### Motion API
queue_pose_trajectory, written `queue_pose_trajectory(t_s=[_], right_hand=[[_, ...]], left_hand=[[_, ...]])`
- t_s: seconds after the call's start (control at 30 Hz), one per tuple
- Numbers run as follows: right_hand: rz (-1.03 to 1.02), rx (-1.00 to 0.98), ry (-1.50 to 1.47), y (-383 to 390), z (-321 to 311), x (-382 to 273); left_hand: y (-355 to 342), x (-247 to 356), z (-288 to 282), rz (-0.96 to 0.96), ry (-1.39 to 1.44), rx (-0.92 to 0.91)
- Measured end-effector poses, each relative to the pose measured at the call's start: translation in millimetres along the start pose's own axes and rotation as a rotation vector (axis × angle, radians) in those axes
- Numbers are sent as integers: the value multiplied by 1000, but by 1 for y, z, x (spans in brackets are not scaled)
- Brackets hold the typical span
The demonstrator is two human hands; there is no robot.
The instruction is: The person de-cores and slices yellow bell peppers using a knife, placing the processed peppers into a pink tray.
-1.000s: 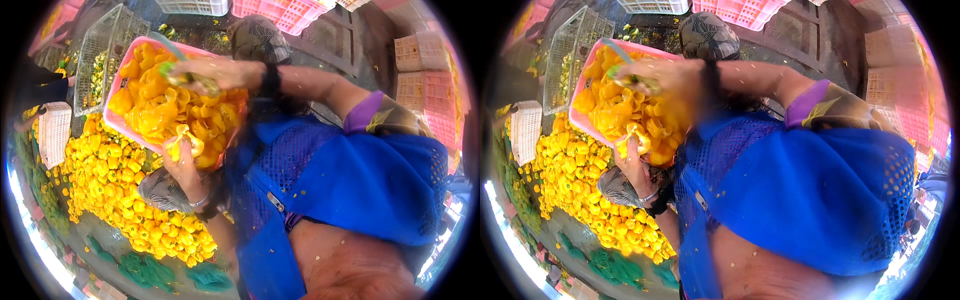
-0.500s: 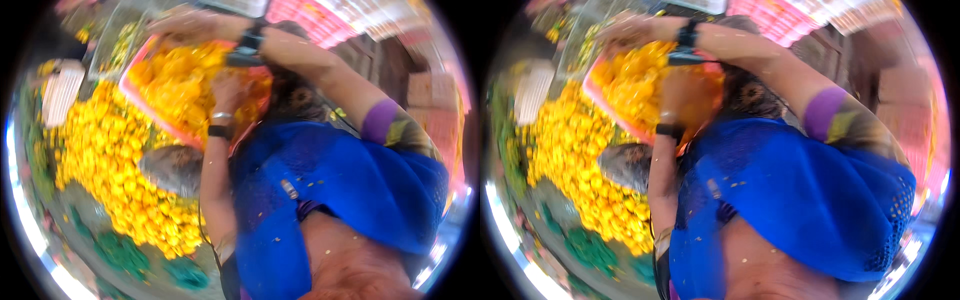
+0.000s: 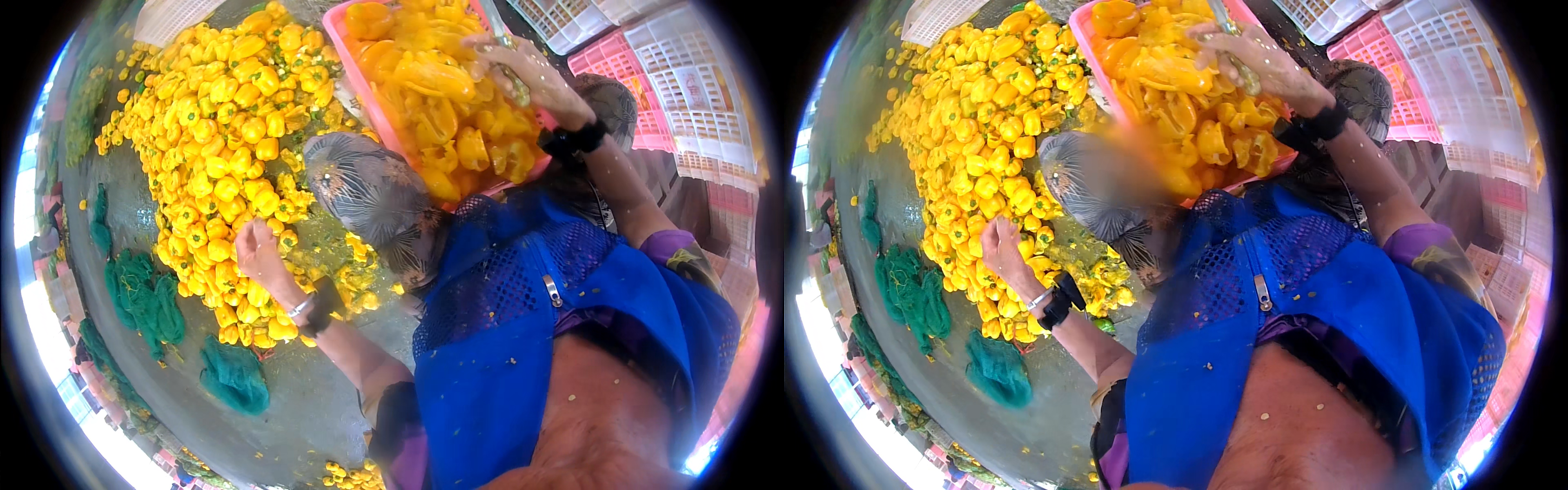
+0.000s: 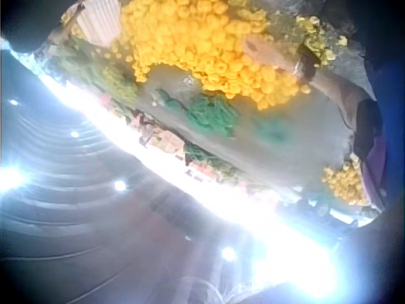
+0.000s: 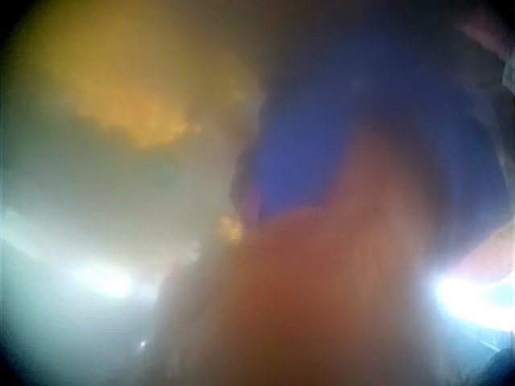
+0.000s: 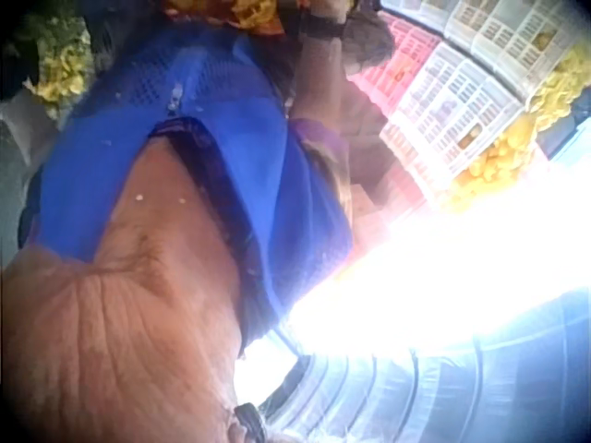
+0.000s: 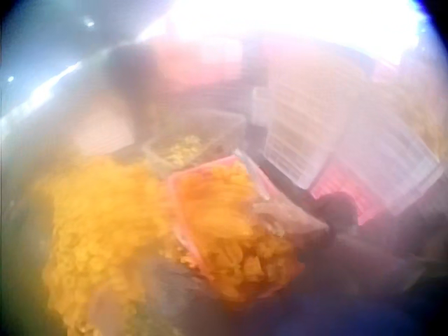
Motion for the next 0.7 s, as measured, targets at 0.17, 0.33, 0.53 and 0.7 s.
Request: queue_pose_trajectory(t_s=[0.17,0.33,0.53,0.7], right_hand=[[504,39,-383,-12,24,-4],[806,118,-395,-2,34,15],[960,175,-385,3,44,28],[1050,202,-449,3,58,38]], left_hand=[[-72,-237,-71,-505,281,206],[-117,-329,-45,-703,489,320],[-167,-389,-23,-578,467,366],[-183,-402,-24,-542,242,444]])
Point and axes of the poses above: each hand's wrist, its own y-axis away from the middle knuckle, its own z-axis out of the palm, x = y × z, the point moved 9 cm from there along -y, towards the middle knuckle, and after that the axes turned 6 degrees about y, right-handed, at the moved point
